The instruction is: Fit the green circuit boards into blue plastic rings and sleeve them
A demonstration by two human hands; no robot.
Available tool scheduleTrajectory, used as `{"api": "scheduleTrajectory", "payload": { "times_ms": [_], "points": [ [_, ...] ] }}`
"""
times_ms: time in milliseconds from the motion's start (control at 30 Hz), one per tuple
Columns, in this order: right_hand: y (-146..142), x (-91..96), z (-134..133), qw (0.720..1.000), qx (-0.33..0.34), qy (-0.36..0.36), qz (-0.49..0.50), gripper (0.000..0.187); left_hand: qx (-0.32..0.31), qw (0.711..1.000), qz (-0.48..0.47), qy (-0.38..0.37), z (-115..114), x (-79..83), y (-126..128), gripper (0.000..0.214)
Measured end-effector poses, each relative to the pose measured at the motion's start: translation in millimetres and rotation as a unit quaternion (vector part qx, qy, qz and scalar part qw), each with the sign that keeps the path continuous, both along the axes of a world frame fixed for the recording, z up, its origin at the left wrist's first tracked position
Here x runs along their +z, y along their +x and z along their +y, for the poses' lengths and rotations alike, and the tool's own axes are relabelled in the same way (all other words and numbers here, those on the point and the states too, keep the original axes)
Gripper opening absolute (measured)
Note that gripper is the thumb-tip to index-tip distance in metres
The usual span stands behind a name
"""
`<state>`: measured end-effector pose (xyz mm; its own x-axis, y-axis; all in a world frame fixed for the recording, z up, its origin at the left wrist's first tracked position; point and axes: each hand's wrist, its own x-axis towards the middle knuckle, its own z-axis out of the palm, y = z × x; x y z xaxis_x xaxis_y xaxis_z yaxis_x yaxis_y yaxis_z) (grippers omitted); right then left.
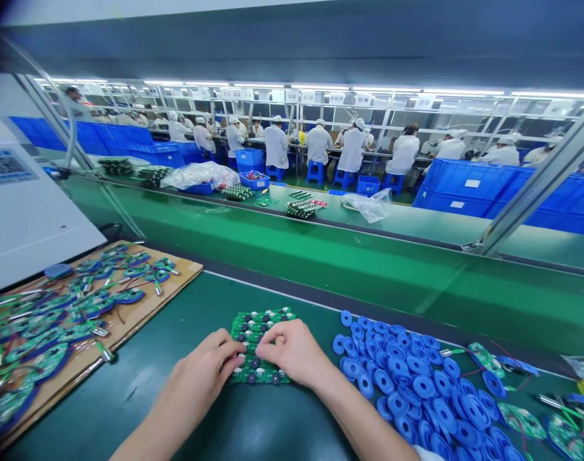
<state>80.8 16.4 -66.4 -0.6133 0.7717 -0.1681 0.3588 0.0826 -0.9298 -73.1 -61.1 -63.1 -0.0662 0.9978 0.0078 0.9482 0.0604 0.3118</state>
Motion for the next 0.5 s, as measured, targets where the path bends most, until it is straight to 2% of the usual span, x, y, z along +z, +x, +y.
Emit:
{"api": "scheduleTrajectory", "payload": {
  "times_ms": [67,200,367,500],
  "points": [
    [-1.3,-1.1,-4.9,0.994,-0.014,0.084,-0.073,0.001,0.004,0.999,0.031,0.005,-0.3,-0.8,5.3,0.028],
    [-3.4,-4.0,-18.2,0.961,-0.014,0.205,-0.184,0.011,0.003,0.997,0.075,0.01,1.2,-0.4,10.7,0.03],
    [-6.5,-7.5,-26.6,0.93,0.031,0.272,-0.245,0.017,-0.015,0.996,0.088,0.02,1.8,0.2,11.6,0.028],
    [-6.0,-20.6,-24.1,0.921,0.057,0.293,-0.249,0.018,-0.015,0.995,0.094,0.023,2.0,-4.3,12.9,0.026]
  ]
}}
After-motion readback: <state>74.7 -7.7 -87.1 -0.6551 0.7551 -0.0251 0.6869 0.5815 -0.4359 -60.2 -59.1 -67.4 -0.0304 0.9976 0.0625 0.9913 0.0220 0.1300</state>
